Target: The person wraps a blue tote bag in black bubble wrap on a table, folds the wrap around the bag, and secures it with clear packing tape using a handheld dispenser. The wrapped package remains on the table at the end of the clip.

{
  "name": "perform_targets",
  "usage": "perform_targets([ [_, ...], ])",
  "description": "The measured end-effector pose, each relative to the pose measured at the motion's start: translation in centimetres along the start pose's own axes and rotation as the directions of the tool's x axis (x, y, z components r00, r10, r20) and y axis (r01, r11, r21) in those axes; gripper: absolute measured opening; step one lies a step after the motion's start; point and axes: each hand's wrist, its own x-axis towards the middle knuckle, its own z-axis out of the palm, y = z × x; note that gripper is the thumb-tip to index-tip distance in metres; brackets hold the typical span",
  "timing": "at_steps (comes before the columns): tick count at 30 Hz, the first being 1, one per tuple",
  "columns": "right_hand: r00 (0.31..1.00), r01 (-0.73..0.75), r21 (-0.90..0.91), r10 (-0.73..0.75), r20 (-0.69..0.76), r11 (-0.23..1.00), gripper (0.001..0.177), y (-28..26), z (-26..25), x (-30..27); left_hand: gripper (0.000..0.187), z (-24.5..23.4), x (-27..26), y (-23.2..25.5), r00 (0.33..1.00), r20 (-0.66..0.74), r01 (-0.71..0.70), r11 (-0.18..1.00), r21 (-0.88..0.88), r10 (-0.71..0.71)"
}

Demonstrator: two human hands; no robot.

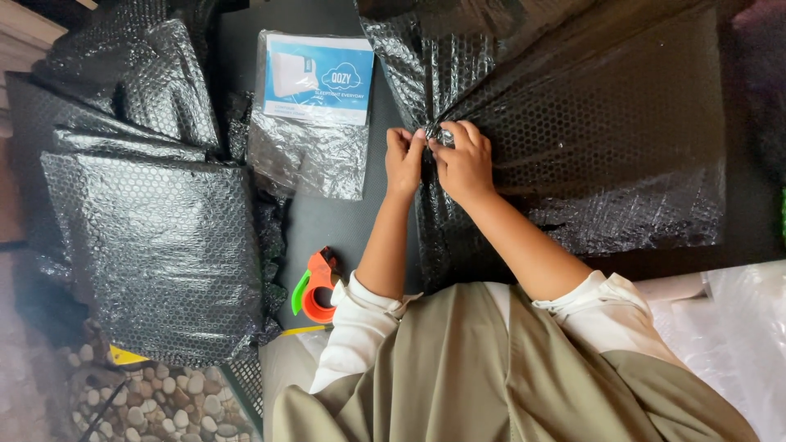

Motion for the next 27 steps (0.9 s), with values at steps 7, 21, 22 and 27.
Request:
perform_targets([
  [7, 0.996, 0.000, -0.014, 0.001, 0.086, 1.000, 0.026, 0.0, -0.6, -0.3, 0.022, 0.9, -0.7, 2.2, 0.976, -0.209, -0.040, 0.994, 0.099, 0.060],
  [21, 0.946, 0.009, 0.045, -0.023, 0.322, 0.999, 0.037, 0.5, -1.8, 0.1, 0.022, 1.0, 0.4, -1.2, 0.997, -0.007, 0.056, 0.795, -0.603, -0.075],
  [22, 0.947, 0.006, 0.046, -0.021, 0.321, 0.999, 0.037, 0.6, -1.7, 0.2, 0.022, 1.2, 0.4, -1.3, 0.997, -0.005, 0.057, 0.797, -0.601, -0.075],
  [27, 0.911, 0.048, 0.033, -0.057, 0.408, 0.998, 0.039, 0.8, -1.3, 0.6, 0.026, 1.7, -0.3, -1.3, 0.970, -0.243, -0.086, 0.935, -0.344, 0.000],
])
